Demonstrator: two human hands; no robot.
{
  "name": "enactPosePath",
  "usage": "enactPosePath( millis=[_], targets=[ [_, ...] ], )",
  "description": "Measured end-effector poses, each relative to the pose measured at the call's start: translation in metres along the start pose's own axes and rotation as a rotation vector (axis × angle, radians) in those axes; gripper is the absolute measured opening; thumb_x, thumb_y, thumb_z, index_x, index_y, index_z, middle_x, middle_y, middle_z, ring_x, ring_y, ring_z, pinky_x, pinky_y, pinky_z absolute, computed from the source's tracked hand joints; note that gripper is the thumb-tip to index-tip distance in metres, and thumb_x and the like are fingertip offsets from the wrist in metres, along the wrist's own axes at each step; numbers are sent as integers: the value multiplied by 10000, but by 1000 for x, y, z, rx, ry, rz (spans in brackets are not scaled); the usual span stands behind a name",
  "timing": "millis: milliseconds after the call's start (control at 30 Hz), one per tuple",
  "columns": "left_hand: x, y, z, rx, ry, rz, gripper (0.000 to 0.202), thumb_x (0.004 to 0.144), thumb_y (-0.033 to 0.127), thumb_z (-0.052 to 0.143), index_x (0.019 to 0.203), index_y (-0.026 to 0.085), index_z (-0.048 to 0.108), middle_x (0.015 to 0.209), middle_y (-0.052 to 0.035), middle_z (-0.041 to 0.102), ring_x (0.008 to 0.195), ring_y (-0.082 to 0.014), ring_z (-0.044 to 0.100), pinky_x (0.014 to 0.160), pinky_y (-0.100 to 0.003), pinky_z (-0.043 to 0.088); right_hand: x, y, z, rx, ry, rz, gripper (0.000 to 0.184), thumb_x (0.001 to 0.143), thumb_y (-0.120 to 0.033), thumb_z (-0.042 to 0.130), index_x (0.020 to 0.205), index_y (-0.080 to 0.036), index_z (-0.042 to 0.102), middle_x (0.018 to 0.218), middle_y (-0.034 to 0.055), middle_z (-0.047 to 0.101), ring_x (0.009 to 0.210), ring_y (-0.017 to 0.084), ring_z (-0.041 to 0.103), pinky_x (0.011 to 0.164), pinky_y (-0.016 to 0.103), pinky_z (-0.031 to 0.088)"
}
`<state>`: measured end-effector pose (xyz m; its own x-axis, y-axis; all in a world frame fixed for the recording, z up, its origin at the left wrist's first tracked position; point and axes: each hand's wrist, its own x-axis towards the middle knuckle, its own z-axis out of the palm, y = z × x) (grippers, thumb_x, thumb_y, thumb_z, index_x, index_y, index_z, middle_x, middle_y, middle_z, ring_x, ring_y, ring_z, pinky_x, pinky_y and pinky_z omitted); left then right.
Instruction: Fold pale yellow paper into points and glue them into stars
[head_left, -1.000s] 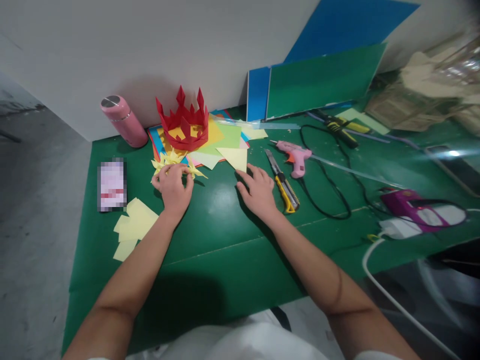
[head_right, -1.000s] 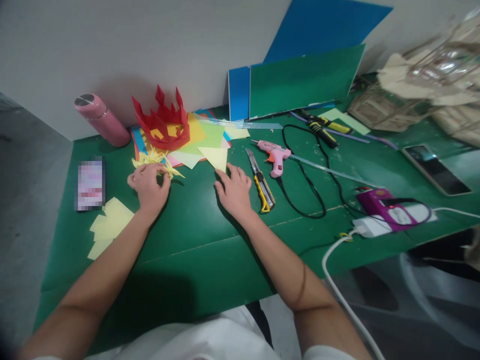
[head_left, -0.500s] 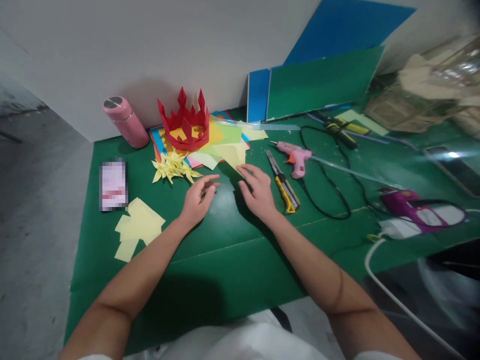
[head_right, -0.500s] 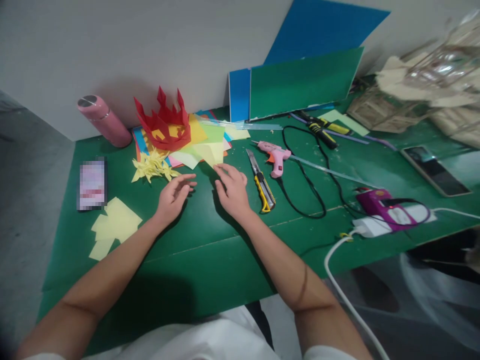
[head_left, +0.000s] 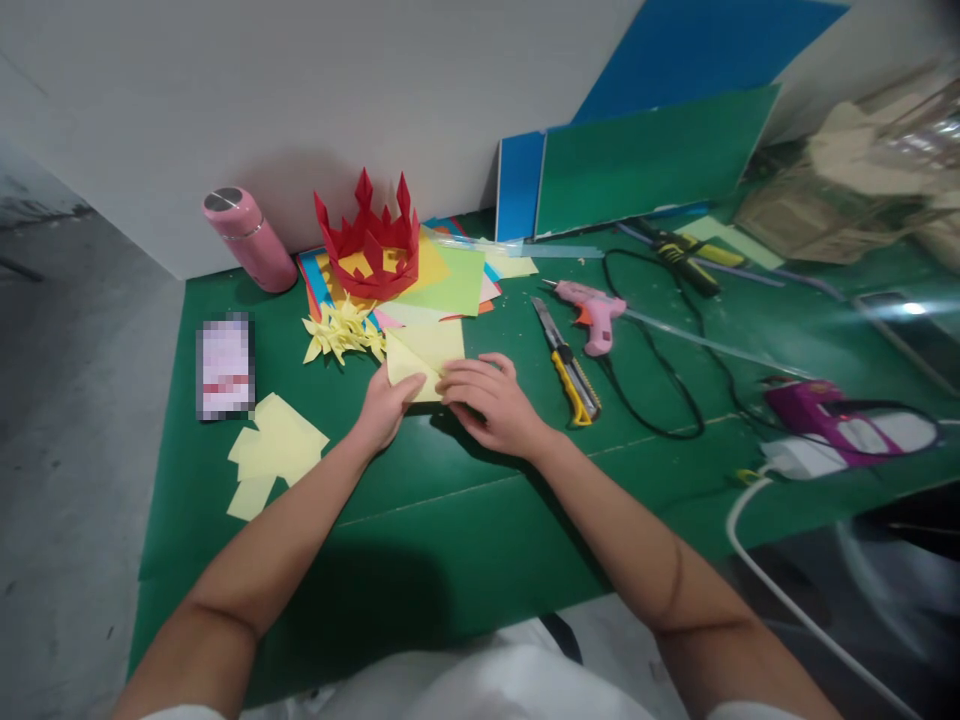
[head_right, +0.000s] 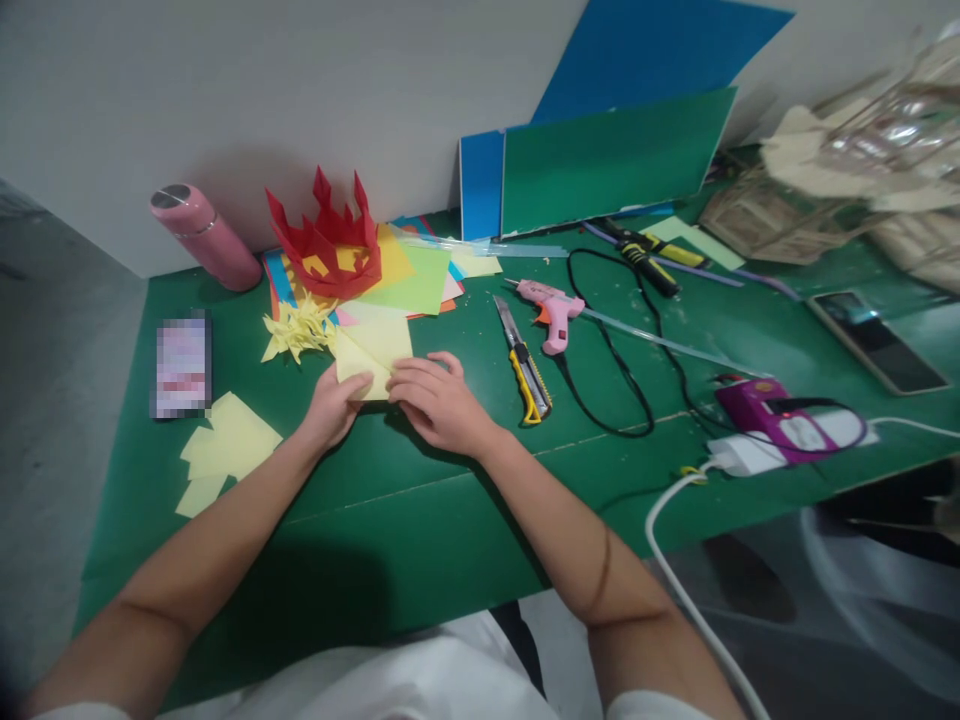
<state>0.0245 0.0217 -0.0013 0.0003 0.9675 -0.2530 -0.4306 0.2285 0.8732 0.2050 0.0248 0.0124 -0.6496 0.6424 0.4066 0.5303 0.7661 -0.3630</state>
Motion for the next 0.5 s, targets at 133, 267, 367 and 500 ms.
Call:
enactPosePath(
  millis=[133, 267, 367, 500],
  targets=[
    [-2, 0, 0, 39, -51, -22, 543, 592, 284, 769, 1089, 143, 604, 1009, -87, 713, 959, -255, 657, 868, -386, 500, -1, 4, 3, -6, 38, 46, 244, 881, -174, 478, 1058, -274, 615, 1181, 14, 667, 1204, 197, 528, 1010, 432, 273],
    [-5, 3, 1, 29, -115, -30, 580, 580, 243, 778, 1118, 171, 574, 1085, -77, 695, 978, -241, 650, 875, -375, 500, -3, 10, 4, -51, 74, 46, 315, 880, -162, 474, 1084, -326, 648, 1166, -9, 677, 1168, 193, 541, 963, 414, 293],
    [-4, 6, 0, -6, -128, -40, 620, 560, 237, 786, 1133, 178, 557, 1057, -71, 704, 965, -246, 660, 861, -370, 511, -3, 12, 2, -65, 75, 55, 317, 890, -170, 464, 1038, -350, 679, 1140, -40, 693, 1154, 183, 548, 956, 408, 287],
    [1, 10, -3, -52, -109, -84, 510, 645, 398, 750, 1045, 132, 577, 949, -110, 719, 896, -264, 685, 815, -391, 536, -4, 11, -1, -96, 23, 35, 337, 910, -178, 447, 1015, -390, 687, 1140, -87, 694, 1207, 176, 509, 986, 422, 247]
  ],
)
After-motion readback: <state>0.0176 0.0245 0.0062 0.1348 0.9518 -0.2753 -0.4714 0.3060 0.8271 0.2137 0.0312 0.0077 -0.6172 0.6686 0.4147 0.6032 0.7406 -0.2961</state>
